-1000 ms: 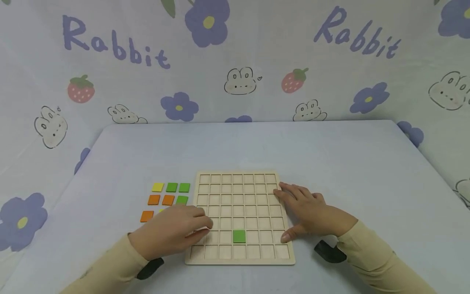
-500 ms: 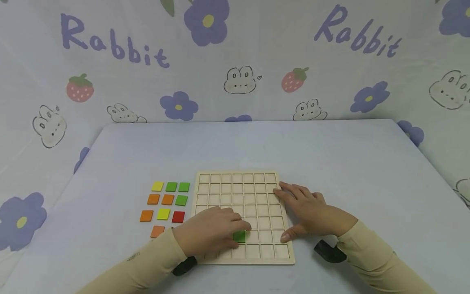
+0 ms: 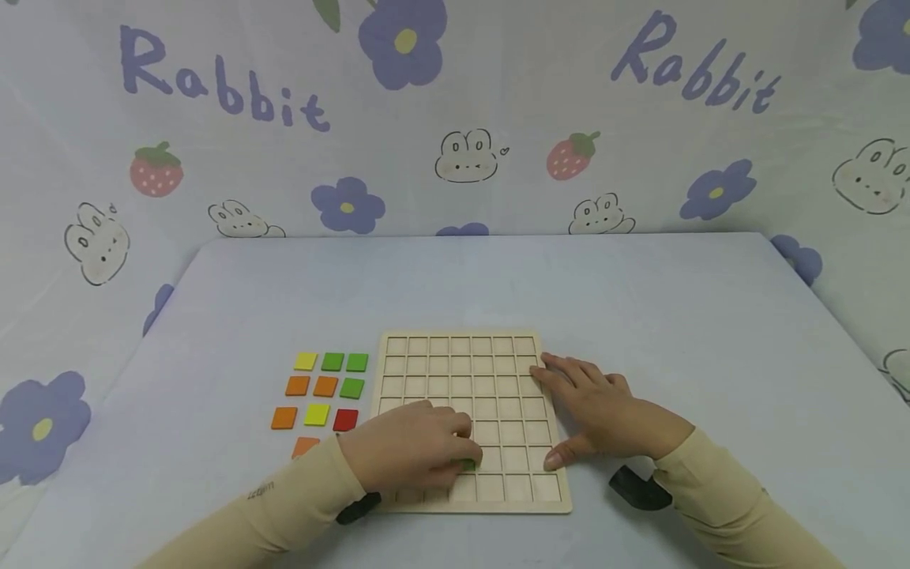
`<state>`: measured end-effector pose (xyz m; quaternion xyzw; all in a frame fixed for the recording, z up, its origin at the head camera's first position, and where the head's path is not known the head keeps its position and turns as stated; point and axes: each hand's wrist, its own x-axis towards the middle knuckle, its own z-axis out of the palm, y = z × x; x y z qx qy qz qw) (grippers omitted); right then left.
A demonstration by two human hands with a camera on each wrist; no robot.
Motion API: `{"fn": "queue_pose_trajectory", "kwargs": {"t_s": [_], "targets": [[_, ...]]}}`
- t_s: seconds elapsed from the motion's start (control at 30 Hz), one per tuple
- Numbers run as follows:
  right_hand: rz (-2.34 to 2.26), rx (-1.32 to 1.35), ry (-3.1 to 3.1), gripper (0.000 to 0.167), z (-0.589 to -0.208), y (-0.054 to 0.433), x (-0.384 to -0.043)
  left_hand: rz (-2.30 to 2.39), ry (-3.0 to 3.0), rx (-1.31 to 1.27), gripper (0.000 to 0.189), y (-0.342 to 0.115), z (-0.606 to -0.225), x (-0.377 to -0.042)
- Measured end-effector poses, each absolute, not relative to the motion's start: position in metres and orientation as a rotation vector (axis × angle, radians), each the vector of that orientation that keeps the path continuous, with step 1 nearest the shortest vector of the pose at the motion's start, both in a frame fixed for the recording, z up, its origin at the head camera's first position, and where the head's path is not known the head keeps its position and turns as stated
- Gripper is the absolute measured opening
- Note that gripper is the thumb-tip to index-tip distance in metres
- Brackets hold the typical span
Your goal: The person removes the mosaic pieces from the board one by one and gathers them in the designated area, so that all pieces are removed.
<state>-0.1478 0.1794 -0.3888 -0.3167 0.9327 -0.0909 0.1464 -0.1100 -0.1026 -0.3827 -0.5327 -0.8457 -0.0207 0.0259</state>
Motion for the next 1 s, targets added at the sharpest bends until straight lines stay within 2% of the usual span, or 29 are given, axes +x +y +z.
{"fn": "queue_pose_trajectory", "kwargs": {"t_s": [0.33, 0.5, 0.7, 1.0], "targets": [[-0.242, -0.943, 2.690, 0.111, -0.390, 0.180, -0.147, -0.150, -2.617, -1.630, 0.009, -0.111, -0.379, -0.104], [-0.247, -0.955, 2.686, 0.110, -0.389, 0.181, -0.147, -0.284, -2.631, -1.543, 0.020, -0.135, -0.367, -0.098], [-0.262, -0.943, 2.689, 0.111, -0.390, 0.181, -0.147, -0.378, -2.892, -1.243, 0.035, -0.186, -0.351, -0.086], [-0.292, -0.932, 2.683, 0.111, -0.390, 0.180, -0.146, -0.367, -3.332, -0.663, 0.035, -0.256, -0.358, -0.072]]}}
